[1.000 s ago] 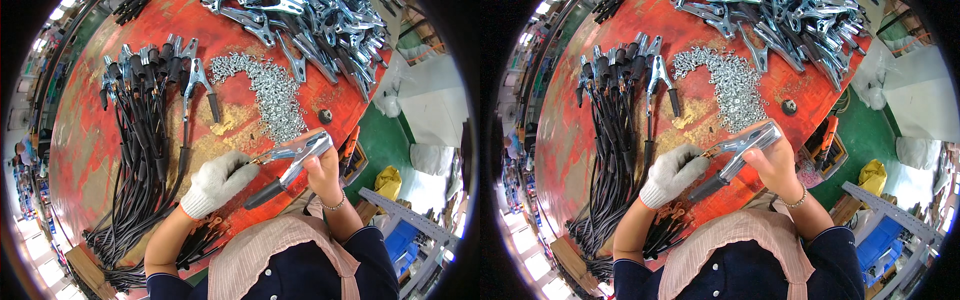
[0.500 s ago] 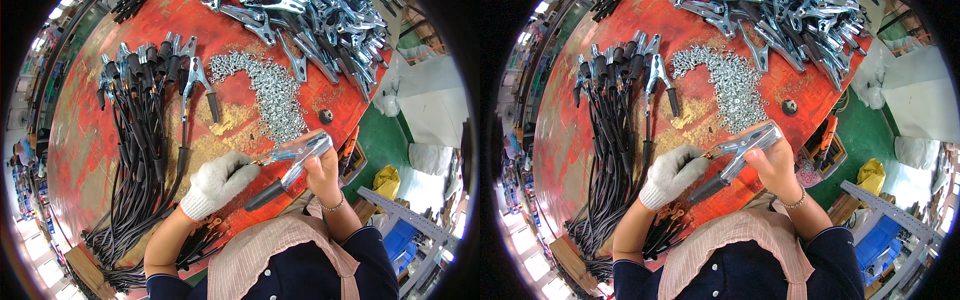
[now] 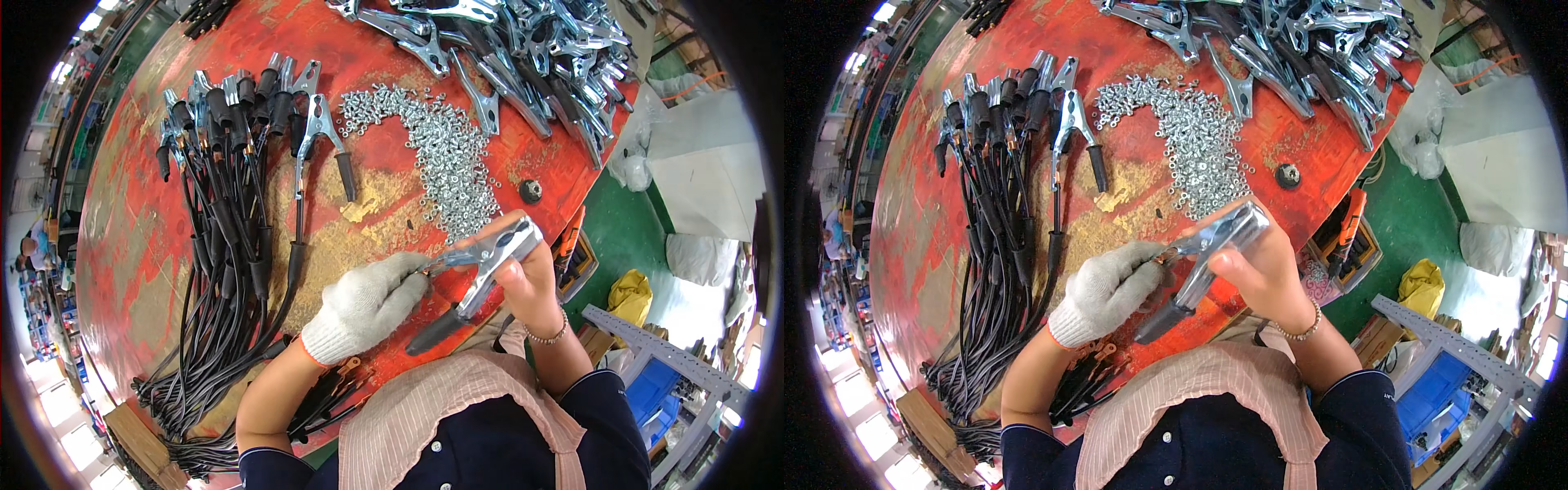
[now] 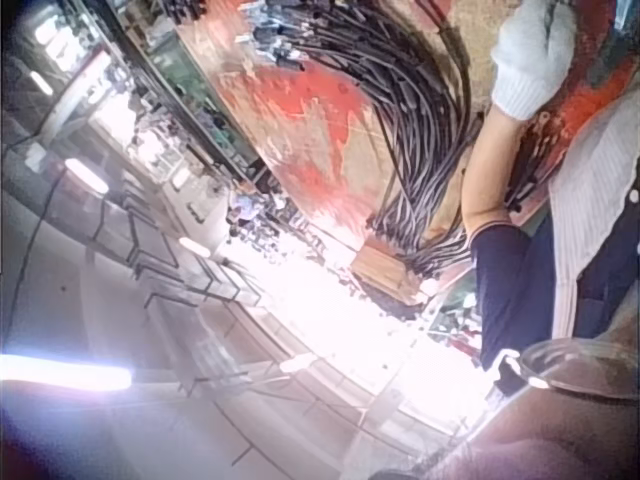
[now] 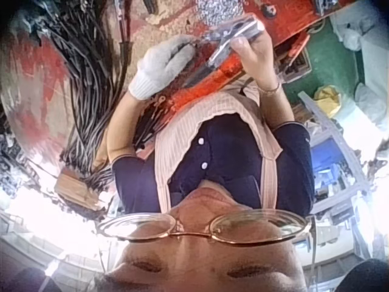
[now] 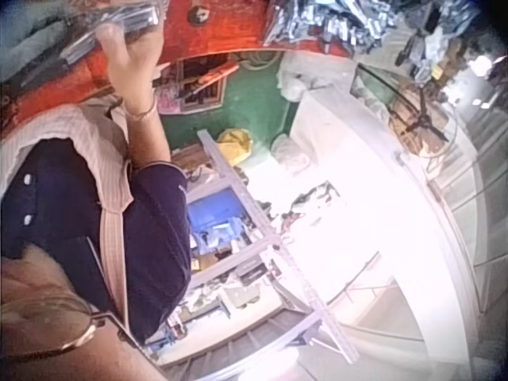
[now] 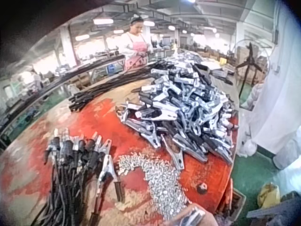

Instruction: Attaching metal battery clamps to heavy-duty insulated wires using an electric screwdriver.

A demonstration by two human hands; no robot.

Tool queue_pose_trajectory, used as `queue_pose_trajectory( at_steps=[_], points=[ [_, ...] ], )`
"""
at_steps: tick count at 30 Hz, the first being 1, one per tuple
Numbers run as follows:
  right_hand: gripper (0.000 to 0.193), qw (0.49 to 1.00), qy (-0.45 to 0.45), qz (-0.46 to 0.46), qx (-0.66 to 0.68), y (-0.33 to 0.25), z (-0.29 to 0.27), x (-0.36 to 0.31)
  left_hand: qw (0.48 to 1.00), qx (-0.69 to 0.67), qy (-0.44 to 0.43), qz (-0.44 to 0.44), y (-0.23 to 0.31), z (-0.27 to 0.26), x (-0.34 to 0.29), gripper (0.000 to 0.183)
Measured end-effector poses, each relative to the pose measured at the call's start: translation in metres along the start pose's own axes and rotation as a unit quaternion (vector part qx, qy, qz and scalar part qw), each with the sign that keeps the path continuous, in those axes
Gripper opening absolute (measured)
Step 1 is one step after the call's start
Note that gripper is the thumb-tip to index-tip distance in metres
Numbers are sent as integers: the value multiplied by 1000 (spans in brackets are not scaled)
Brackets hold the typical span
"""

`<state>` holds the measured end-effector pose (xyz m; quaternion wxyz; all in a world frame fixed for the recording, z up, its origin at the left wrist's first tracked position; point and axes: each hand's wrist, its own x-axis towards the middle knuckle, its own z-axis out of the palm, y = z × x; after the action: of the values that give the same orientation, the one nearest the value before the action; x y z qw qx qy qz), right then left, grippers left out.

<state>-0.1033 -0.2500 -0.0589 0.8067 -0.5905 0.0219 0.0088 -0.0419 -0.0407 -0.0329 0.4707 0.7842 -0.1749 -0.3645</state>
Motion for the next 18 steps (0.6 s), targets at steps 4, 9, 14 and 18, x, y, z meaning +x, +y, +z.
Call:
queue_pose_trajectory(
  at_steps=[4,9,14,18],
  points=[
    [44,996,9,-44,-79,-3,-29,35,996,-54,63,-18,7,-7,0,26],
    [14,835,-2,-203,-511,3,-27,68,969,-188,157,-36,-22,-20,8,23],
    [9,755,-20,-252,-604,14,-32,82,970,-180,164,-25,-7,-27,5,24],
    [14,724,0,-206,-658,12,-25,82,970,-183,154,-34,-16,-22,5,23]
  ],
)
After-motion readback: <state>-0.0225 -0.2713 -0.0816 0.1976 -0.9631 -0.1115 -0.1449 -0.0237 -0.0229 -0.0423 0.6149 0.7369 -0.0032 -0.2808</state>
